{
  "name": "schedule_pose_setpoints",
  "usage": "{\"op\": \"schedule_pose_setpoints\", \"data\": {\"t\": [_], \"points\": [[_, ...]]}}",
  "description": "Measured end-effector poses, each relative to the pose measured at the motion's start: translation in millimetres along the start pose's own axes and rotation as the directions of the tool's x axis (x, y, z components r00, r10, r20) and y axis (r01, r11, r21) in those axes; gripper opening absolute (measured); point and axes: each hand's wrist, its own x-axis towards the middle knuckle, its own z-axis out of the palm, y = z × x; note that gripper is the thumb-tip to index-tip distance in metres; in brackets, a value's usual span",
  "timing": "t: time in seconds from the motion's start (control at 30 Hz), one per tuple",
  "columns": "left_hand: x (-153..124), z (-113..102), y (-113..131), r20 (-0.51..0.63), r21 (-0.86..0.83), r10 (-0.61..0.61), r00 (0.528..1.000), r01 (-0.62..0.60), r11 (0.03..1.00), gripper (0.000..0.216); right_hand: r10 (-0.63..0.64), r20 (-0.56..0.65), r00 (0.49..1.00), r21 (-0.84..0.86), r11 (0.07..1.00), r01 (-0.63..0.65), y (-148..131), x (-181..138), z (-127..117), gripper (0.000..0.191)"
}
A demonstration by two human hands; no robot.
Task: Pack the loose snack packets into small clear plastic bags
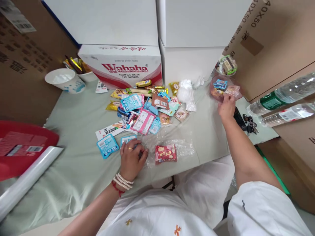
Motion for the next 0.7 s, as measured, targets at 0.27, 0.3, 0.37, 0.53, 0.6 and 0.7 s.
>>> {"op": "schedule_pose_setpoints", "data": {"t": [0.27,0.3,0.37,0.53,0.6,0.7], "points": [[-1,-1,-4,0.003,0.012,0.029,1.000,-0.029,0.999,0.016,-0.013,0.011,1.000,-0.028,1.000,0.013,23,85,35,0.020],[-1,-1,-5,0.002,0.011,0.032,0.999,-0.032,0.999,0.016,-0.013,0.017,1.000,-0.029,0.999,0.013,23,96,37,0.019],[-1,0,-6,-0.002,0.008,0.039,0.999,-0.039,0.999,0.014,-0.019,0.031,0.999,-0.032,0.999,0.020,24,118,40,0.017],[1,0,-7,-0.003,0.005,0.047,0.999,-0.047,0.999,0.012,-0.025,0.070,0.997,-0.051,0.998,0.029,18,166,48,0.023],[1,-1,-7,-0.006,0.001,0.049,0.999,-0.049,0.999,0.011,-0.029,0.075,0.997,-0.049,0.998,0.033,17,173,49,0.023],[1,-2,-7,-0.007,-0.020,0.054,0.999,-0.054,0.998,0.012,-0.037,0.071,0.997,-0.043,0.998,0.040,19,167,46,0.019]]}}
